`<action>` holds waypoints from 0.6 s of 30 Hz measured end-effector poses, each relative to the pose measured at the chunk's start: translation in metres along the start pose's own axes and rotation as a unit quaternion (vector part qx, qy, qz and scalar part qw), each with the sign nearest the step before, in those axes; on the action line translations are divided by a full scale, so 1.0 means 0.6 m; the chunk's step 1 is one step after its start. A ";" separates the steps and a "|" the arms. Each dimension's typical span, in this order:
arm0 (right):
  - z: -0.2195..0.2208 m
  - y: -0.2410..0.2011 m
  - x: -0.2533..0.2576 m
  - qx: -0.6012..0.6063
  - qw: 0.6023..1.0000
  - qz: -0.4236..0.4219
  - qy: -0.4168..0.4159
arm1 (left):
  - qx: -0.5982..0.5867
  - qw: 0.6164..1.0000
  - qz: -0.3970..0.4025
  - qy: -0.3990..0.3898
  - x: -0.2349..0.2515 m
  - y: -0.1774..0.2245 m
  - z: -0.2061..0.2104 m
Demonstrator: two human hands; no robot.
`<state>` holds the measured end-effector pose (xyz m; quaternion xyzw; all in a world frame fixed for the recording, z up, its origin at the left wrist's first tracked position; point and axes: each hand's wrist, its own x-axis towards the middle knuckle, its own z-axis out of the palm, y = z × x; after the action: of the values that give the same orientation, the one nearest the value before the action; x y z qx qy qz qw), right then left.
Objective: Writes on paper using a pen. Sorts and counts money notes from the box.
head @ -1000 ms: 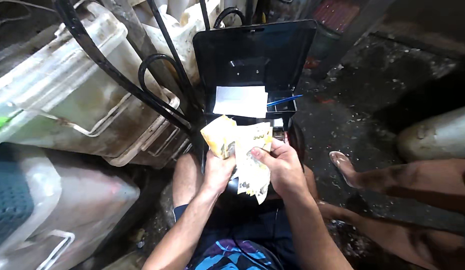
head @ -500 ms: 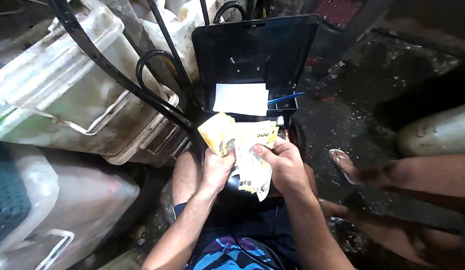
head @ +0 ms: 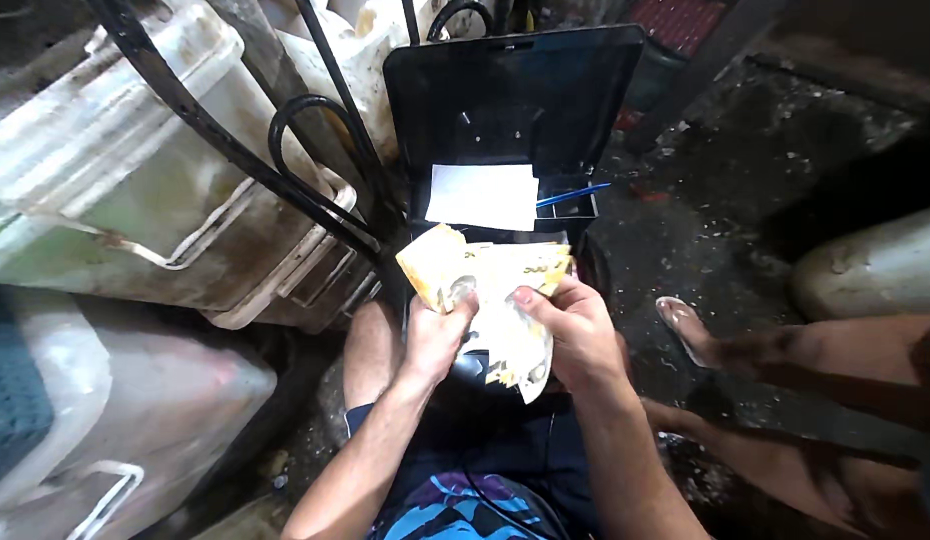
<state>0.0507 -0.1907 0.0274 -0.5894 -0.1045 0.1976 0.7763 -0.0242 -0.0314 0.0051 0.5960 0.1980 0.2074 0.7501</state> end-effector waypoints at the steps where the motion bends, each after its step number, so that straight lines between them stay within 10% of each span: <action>1: 0.005 0.002 -0.001 -0.015 1.000 -0.002 -0.012 | 0.007 1.000 0.012 -0.002 0.000 -0.005 0.003; 18: 0.012 0.003 0.004 -0.025 1.000 0.006 -0.010 | 0.005 0.999 0.034 -0.001 0.002 -0.005 0.002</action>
<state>0.0495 -0.1830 0.0276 -0.6068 -0.1141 0.2055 0.7593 -0.0220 -0.0324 0.0026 0.6061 0.1778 0.2317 0.7398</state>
